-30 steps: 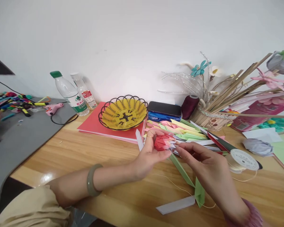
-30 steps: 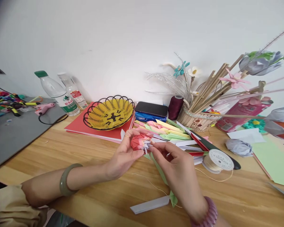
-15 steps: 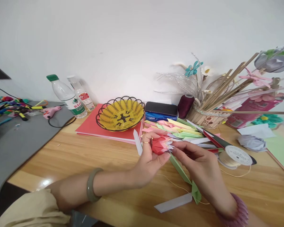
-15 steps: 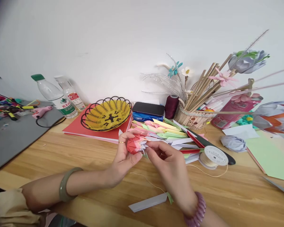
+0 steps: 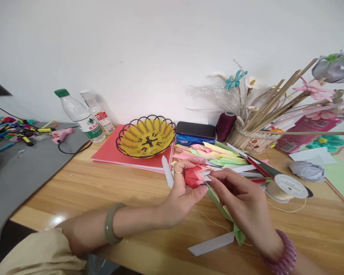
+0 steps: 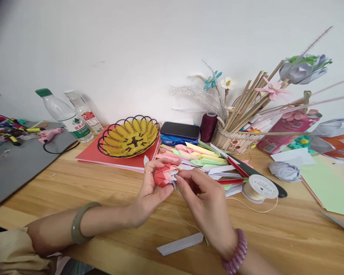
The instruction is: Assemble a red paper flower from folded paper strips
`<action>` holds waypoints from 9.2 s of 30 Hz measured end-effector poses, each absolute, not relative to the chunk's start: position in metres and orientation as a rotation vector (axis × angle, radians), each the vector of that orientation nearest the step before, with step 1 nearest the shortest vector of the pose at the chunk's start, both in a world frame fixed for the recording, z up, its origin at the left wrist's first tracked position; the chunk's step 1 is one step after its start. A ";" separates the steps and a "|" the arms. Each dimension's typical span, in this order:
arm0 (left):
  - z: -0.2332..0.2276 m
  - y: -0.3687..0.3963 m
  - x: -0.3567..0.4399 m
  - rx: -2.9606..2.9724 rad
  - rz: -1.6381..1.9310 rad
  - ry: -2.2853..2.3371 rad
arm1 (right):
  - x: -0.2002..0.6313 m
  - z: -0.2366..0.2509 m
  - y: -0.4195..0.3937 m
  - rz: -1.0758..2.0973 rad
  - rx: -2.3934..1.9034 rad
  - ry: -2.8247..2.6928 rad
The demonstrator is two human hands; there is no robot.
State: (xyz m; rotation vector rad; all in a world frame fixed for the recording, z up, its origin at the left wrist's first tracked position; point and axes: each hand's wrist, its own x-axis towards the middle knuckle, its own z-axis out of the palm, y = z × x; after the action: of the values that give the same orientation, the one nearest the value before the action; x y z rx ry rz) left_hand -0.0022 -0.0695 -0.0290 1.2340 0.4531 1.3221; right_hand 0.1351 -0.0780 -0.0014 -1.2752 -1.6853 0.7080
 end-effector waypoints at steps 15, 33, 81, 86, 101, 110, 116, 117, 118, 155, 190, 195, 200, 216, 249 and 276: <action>-0.032 -0.069 -0.003 1.189 1.302 0.512 | 0.133 -0.007 -0.070 1.286 -1.244 -1.268; -0.025 -0.045 -0.015 1.302 1.057 0.990 | 0.143 0.001 -0.066 0.835 -1.359 -1.859; 0.006 -0.025 -0.029 2.667 0.408 1.000 | 0.160 -0.011 -0.050 0.688 -1.262 -2.283; 0.006 -0.025 -0.029 2.701 0.431 0.971 | 0.158 -0.012 -0.051 0.682 -1.295 -2.326; 0.002 -0.027 -0.031 2.526 0.355 1.053 | 0.154 -0.025 -0.056 0.499 -1.319 -2.418; -0.010 -0.037 -0.030 2.532 0.647 1.115 | 0.153 -0.026 -0.059 0.143 -1.203 -2.360; -0.018 -0.047 -0.028 2.306 0.775 1.218 | 0.148 -0.024 -0.061 0.690 -1.296 -2.094; -0.018 -0.048 -0.028 2.278 0.779 1.221 | 0.147 -0.023 -0.061 0.739 -1.301 -2.067; -0.019 -0.048 -0.028 2.253 0.778 1.222 | 0.146 -0.023 -0.061 0.778 -1.305 -2.049; -0.026 -0.049 -0.020 1.864 0.793 0.846 | 0.148 -0.012 -0.068 0.072 -0.940 -2.126; -0.022 -0.062 -0.015 1.864 0.895 0.863 | 0.149 -0.007 -0.067 -0.113 -0.929 -2.144; -0.019 -0.063 -0.015 1.853 0.906 0.855 | 0.147 -0.008 -0.068 -0.056 -0.889 -2.135; -0.020 -0.062 -0.014 1.859 0.908 0.887 | 0.147 -0.007 -0.068 0.095 -0.891 -2.086; -0.017 -0.064 -0.009 1.385 0.911 0.734 | 0.158 0.002 -0.070 -0.203 -0.761 -2.097; -0.018 -0.063 -0.013 1.607 0.803 0.783 | 0.155 0.007 -0.069 -0.100 -0.882 -2.094; -0.017 -0.064 -0.012 1.663 0.912 0.833 | 0.162 0.007 -0.075 -0.360 -0.705 -2.280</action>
State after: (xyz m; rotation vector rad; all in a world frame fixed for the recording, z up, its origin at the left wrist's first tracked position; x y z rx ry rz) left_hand -0.0122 -0.0638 -0.0173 1.6633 0.8333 0.9119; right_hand 0.1623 -0.0751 0.0074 -0.7050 -2.2800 -0.3599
